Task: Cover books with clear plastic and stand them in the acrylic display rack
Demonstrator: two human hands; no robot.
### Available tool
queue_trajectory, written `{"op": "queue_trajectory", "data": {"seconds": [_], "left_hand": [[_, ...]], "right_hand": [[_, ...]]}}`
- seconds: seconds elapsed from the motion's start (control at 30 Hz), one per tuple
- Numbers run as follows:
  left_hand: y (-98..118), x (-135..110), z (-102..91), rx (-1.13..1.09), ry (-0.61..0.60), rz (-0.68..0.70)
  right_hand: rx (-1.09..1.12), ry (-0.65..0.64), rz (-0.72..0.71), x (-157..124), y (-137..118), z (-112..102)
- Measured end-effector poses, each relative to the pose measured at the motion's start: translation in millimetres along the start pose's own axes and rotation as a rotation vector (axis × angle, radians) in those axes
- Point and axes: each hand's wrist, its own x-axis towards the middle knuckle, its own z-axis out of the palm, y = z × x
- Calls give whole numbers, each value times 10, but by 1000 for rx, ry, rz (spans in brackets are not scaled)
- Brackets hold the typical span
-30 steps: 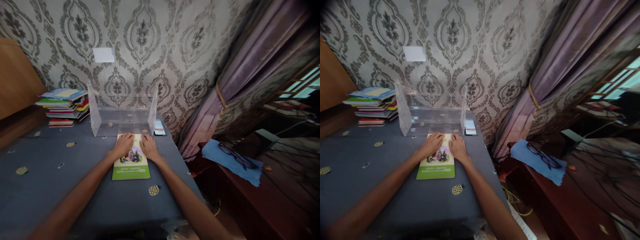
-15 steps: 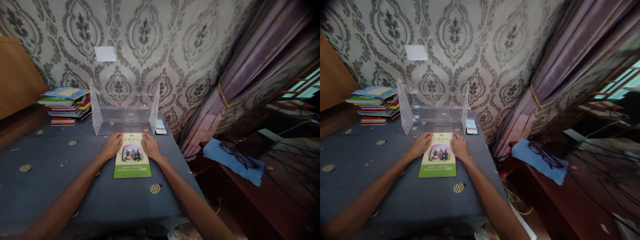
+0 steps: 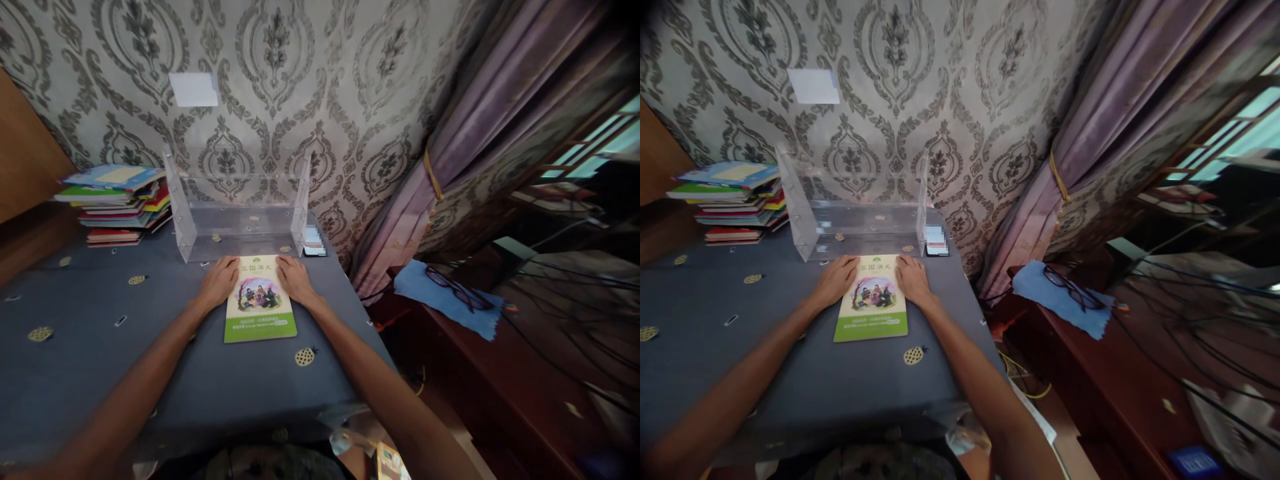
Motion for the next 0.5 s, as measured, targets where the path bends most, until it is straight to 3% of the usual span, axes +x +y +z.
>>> {"op": "queue_trajectory", "data": {"seconds": [0.5], "left_hand": [[-6, 6, 14, 3, 2, -4]], "right_hand": [[69, 33, -61, -169, 62, -43]]}}
